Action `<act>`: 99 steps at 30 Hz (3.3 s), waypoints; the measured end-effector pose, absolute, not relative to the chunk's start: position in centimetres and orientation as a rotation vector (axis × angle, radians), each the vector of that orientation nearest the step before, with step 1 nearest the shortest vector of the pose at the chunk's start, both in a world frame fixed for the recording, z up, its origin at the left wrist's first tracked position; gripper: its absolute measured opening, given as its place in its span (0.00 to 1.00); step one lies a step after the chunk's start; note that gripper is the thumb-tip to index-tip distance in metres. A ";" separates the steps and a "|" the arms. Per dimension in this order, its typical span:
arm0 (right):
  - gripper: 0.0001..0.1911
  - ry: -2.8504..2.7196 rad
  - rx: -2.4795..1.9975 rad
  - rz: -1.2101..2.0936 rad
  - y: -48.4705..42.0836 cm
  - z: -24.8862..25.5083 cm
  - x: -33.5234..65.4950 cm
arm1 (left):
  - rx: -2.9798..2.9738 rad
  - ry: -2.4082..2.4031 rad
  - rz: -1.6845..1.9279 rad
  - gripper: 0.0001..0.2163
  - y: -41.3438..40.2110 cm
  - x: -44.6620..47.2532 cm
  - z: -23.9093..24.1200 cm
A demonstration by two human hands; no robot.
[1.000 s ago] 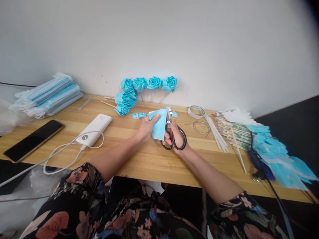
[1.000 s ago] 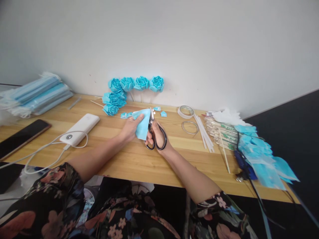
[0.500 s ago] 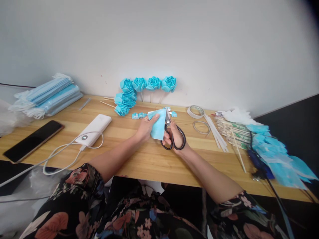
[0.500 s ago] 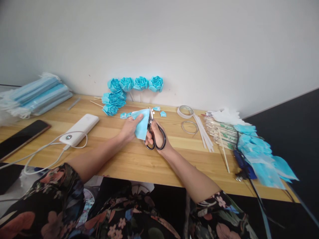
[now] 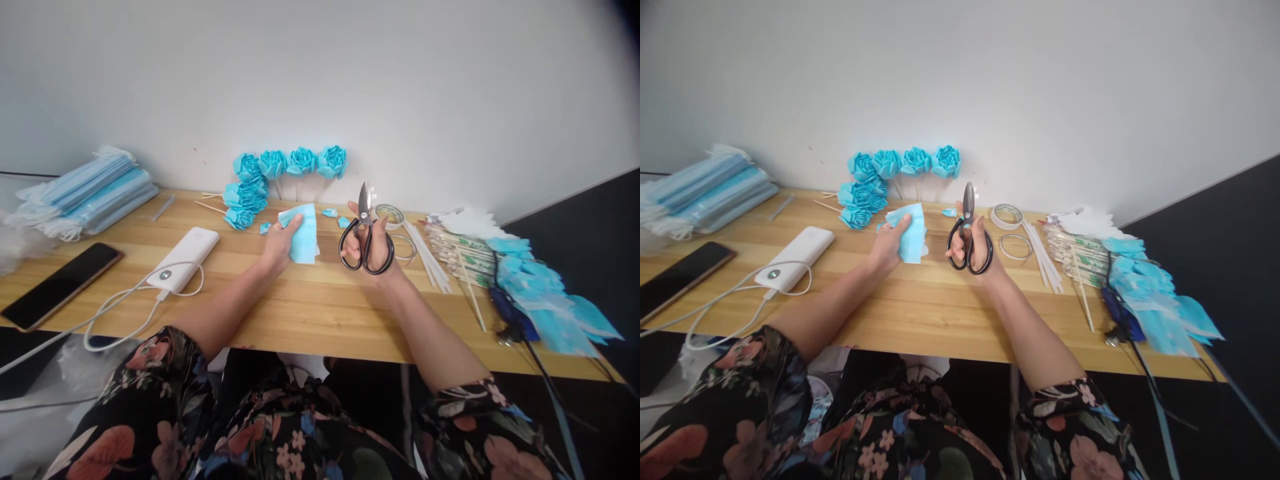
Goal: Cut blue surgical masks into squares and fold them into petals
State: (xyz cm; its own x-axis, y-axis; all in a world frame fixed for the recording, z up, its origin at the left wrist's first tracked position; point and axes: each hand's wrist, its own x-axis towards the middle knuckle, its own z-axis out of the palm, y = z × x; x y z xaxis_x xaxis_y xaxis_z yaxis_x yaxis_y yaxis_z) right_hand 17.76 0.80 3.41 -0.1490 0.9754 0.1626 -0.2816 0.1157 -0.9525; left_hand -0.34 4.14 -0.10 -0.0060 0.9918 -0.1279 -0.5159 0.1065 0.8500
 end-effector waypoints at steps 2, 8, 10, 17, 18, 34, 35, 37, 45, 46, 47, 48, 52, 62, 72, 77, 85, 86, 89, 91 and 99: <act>0.42 -1.351 -0.858 1.222 1.4 3.6 19.3 | 0.693 0.872 1.378 0.23 4.4 -0.5 -0.2; 0.40 -2.190 -1.761 0.374 1.4 2.6 23.5 | 0.708 0.829 1.394 0.24 4.3 -0.7 0.0; 0.38 -2.338 -1.921 0.232 0.9 2.4 24.6 | 0.710 0.819 1.396 0.25 4.3 -0.6 0.1; 0.26 -2.481 -1.968 0.068 -0.4 5.8 24.8 | 0.855 0.874 1.380 0.23 3.4 -0.1 0.6; 0.26 -2.415 -1.848 0.130 -0.4 6.3 24.2 | 0.908 0.879 1.379 0.22 3.2 0.0 0.7; 0.08 -2.094 -1.122 0.548 3.3 5.8 17.0 | 1.427 0.972 1.167 0.16 3.2 0.1 0.6; 0.08 -2.031 -1.111 0.558 3.6 5.6 17.1 | 1.418 0.966 1.167 0.17 3.2 0.1 0.6; 0.10 -1.886 -1.094 0.580 4.1 5.2 17.5 | 1.387 0.960 1.189 0.17 3.3 0.0 0.5; 0.13 -1.542 -1.124 0.566 5.2 2.3 19.9 | 1.263 1.047 1.303 0.19 4.5 -0.7 -0.3; 0.14 -1.537 -1.133 0.538 5.1 2.1 19.9 | 1.240 1.064 1.306 0.19 4.5 -0.8 -0.4; 0.14 -1.539 -1.140 0.511 5.0 2.0 19.9 | 1.213 1.080 1.308 0.19 4.6 -0.8 -0.5; 0.15 -1.541 -1.146 0.484 4.8 1.9 19.9 | 1.184 1.092 1.305 0.19 4.6 -0.9 -0.5; 0.14 -1.543 -1.192 0.374 4.5 1.8 19.5 | 1.081 1.100 1.273 0.18 4.6 -0.9 -0.5; 0.12 -1.476 -1.212 0.407 4.9 1.3 19.5 | 1.063 1.043 1.297 0.15 4.7 -0.8 -0.3; 0.13 -1.499 -1.205 0.392 4.7 1.7 19.4 | 0.917 0.914 1.270 0.14 4.8 -0.9 -0.3; 0.14 -1.499 -1.232 0.353 4.5 1.7 19.2 | 0.836 0.835 1.282 0.14 4.7 -0.7 -0.3; 0.18 -1.405 -1.213 0.417 4.2 1.7 18.6 | 0.825 0.805 1.299 0.10 4.5 -0.6 0.2; 0.19 -1.366 -1.199 0.462 4.3 1.6 18.5 | 0.816 0.794 1.297 0.09 4.4 -0.5 0.3; 0.22 -1.248 -1.151 0.615 4.8 1.2 18.4 | 0.780 0.768 1.287 0.09 4.3 -0.6 0.7; 0.22 -1.217 -1.124 0.704 5.1 0.9 18.4 | 0.768 0.761 1.279 0.09 4.4 -0.7 0.9; 0.21 -1.274 -1.102 0.808 5.3 0.4 18.9 | 0.778 0.777 1.285 0.09 4.7 -1.1 0.7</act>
State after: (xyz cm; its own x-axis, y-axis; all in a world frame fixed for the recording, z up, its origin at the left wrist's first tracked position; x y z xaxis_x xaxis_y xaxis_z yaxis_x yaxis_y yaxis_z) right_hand 18.90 5.26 0.39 0.1568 0.9336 0.3221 0.1070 0.3082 -0.9453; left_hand -1.15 4.69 0.69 0.1168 0.9910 -0.0649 -0.5173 0.1165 0.8478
